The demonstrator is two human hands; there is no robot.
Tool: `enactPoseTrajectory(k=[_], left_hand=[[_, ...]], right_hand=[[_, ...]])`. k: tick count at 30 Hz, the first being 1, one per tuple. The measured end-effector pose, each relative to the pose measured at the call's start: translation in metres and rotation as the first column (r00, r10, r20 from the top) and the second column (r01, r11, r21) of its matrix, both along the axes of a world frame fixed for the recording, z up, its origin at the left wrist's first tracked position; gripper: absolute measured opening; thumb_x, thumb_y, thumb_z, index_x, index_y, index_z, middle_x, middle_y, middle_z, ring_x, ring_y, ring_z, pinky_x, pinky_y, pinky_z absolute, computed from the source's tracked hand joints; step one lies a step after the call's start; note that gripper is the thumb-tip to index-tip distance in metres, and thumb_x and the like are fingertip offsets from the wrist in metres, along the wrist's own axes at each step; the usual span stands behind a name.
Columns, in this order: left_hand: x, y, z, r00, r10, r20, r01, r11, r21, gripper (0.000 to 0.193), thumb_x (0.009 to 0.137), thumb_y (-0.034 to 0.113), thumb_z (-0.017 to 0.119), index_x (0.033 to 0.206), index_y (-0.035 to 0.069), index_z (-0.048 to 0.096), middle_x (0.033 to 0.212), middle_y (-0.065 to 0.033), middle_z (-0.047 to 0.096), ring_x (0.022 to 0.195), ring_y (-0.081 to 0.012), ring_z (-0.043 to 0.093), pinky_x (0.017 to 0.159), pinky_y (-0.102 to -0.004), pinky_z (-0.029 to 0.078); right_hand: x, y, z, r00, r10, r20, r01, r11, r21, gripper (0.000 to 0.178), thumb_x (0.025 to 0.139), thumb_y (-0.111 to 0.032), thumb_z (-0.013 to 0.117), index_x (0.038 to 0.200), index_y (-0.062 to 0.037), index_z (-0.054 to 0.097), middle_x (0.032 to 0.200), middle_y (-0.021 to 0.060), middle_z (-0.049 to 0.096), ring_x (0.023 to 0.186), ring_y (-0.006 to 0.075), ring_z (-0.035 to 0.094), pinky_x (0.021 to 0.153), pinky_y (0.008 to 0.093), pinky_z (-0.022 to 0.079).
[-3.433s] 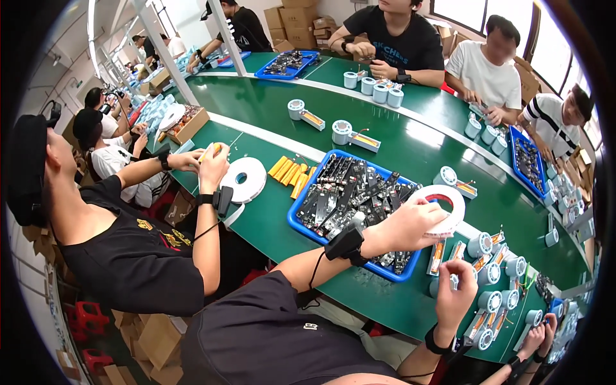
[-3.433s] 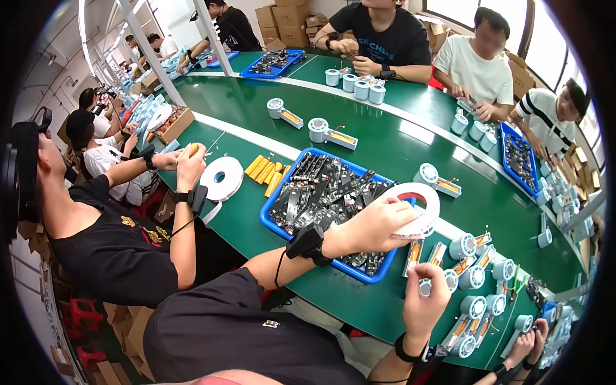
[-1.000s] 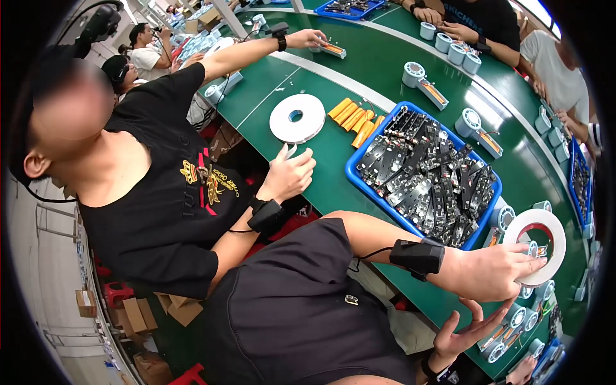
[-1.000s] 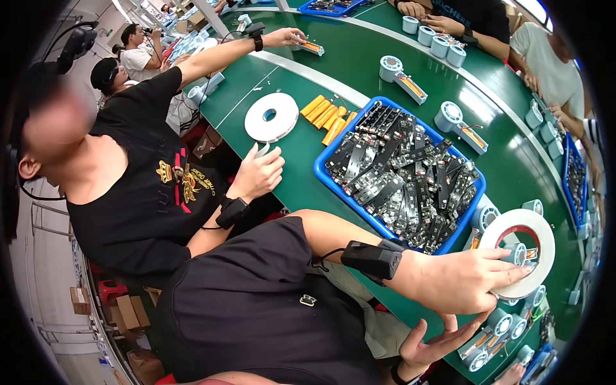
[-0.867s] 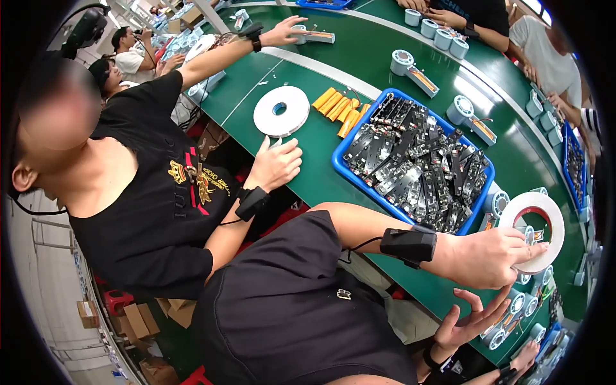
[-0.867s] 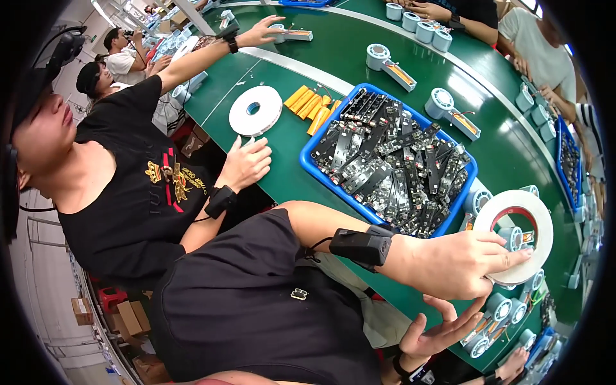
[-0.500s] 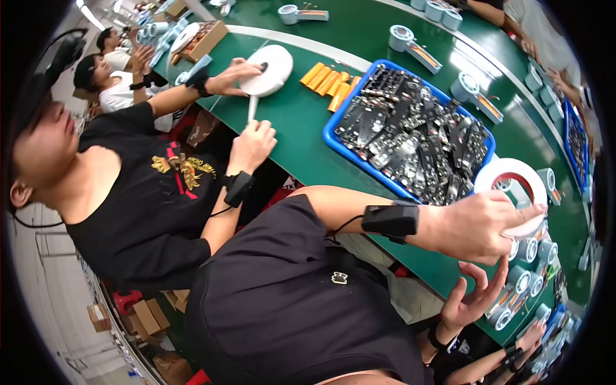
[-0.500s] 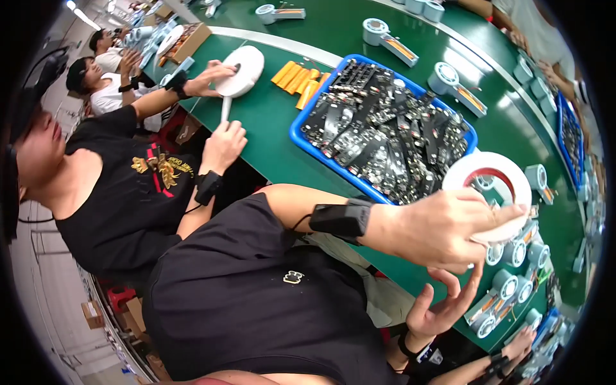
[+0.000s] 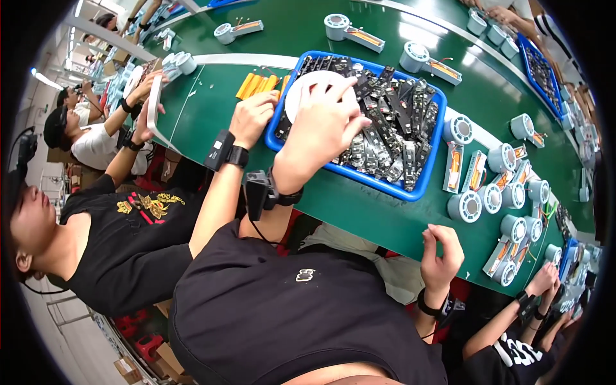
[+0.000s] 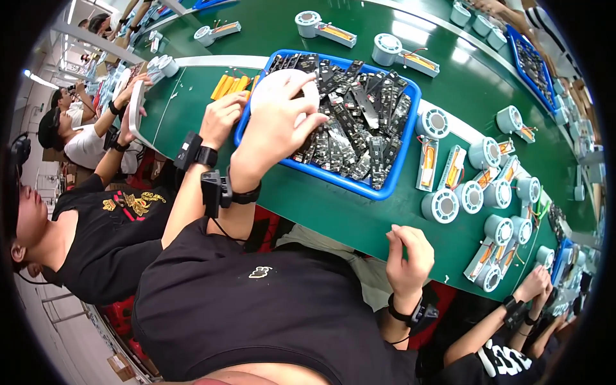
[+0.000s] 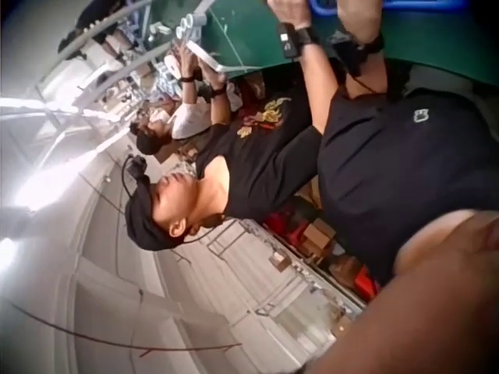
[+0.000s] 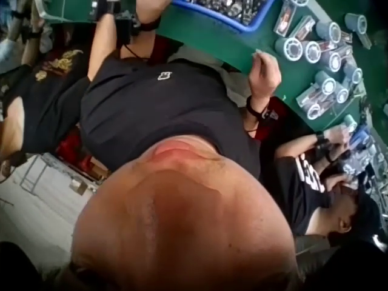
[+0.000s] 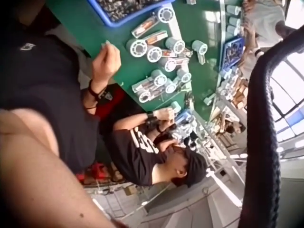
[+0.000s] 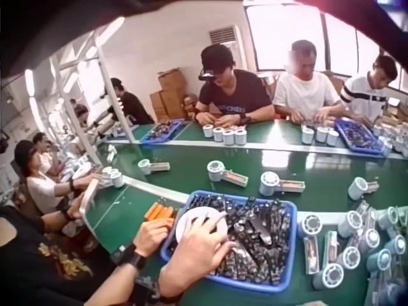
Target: The person peels a strip of tape from a roll, applies it to a circuit board, and then places the board into a plastic fan housing. This process is repeated for several units on the assembly line.
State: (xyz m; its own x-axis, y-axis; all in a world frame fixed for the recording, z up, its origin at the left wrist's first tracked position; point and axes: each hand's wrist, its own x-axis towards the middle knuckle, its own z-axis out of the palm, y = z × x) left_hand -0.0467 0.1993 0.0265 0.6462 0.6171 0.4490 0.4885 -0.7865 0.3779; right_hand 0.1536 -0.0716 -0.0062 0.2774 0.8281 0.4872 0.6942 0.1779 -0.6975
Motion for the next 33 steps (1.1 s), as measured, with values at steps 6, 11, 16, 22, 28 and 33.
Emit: enactPoseTrajectory(k=[6,11,16,22,28,33], left_hand=[[-0.010,0.043,0.042,0.986,0.049,-0.158,-0.107,0.920,-0.377,0.037,0.077,0.022,0.082,0.105,0.005,0.067,0.111,-0.0182,0.068,0.102,-0.0398,0.064,0.089,-0.0439,0.050],[-0.029,0.022,0.001,0.876,0.154,-0.458,-0.217,0.972,-0.087,0.055,0.066,0.040,0.088,0.109,0.013,0.067,0.112,-0.0087,0.068,0.114,-0.0327,0.057,0.101,-0.0507,0.039],[-0.032,0.017,0.005,0.923,0.072,-0.378,-0.055,0.997,0.054,0.036,0.073,0.018,0.081,0.104,0.009,0.066,0.107,-0.0078,0.067,0.108,-0.0276,0.060,0.109,-0.0499,0.032],[0.041,-0.027,0.034,0.893,-0.313,0.323,0.424,0.825,-0.374,0.033,0.076,0.009,0.074,0.105,0.001,0.060,0.095,-0.0121,0.065,0.085,-0.0207,0.065,0.092,-0.0364,0.048],[0.111,-0.037,0.021,0.794,-0.350,0.498,0.569,0.715,-0.405,0.031,0.083,0.010,0.071,0.110,-0.001,0.059,0.096,-0.0145,0.064,0.088,-0.0222,0.063,0.081,-0.0333,0.051],[0.113,-0.029,0.012,0.832,-0.386,0.399,0.522,0.788,-0.326,0.029,0.087,0.011,0.069,0.111,-0.001,0.059,0.095,-0.0160,0.063,0.090,-0.0233,0.063,0.080,-0.0332,0.050]], right_hand=[[-0.001,0.004,-0.010,0.982,-0.054,-0.181,0.033,0.993,-0.117,0.021,0.083,0.011,0.068,0.101,0.0017,0.067,0.089,0.0154,0.070,0.073,0.0268,0.069,0.064,0.0320,0.055],[0.003,0.005,-0.010,0.980,-0.025,-0.199,0.008,0.996,-0.085,0.019,0.084,0.010,0.067,0.101,0.0024,0.067,0.088,0.0133,0.069,0.073,0.0241,0.067,0.064,0.0308,0.054],[0.011,0.012,0.002,0.973,0.138,-0.184,-0.147,0.988,-0.040,0.024,0.081,0.010,0.067,0.103,0.0012,0.067,0.091,0.0131,0.070,0.077,0.0291,0.069,0.068,0.0337,0.055],[0.041,0.044,0.065,0.990,0.099,-0.101,-0.083,0.985,0.151,0.033,0.081,0.009,0.066,0.113,0.0008,0.068,0.107,0.0139,0.070,0.091,0.0262,0.068,0.081,0.0333,0.054],[0.204,0.073,0.118,0.985,-0.123,0.118,0.115,0.991,0.070,0.046,0.083,0.008,0.057,0.128,0.0004,0.062,0.124,0.0185,0.066,0.108,0.0263,0.066,0.096,0.0339,0.050],[0.401,0.144,0.066,0.828,-0.282,0.485,0.442,0.861,-0.253,0.039,0.084,0.000,0.062,0.123,-0.0035,0.063,0.113,0.0155,0.069,0.105,0.0248,0.066,0.093,0.0340,0.050]])
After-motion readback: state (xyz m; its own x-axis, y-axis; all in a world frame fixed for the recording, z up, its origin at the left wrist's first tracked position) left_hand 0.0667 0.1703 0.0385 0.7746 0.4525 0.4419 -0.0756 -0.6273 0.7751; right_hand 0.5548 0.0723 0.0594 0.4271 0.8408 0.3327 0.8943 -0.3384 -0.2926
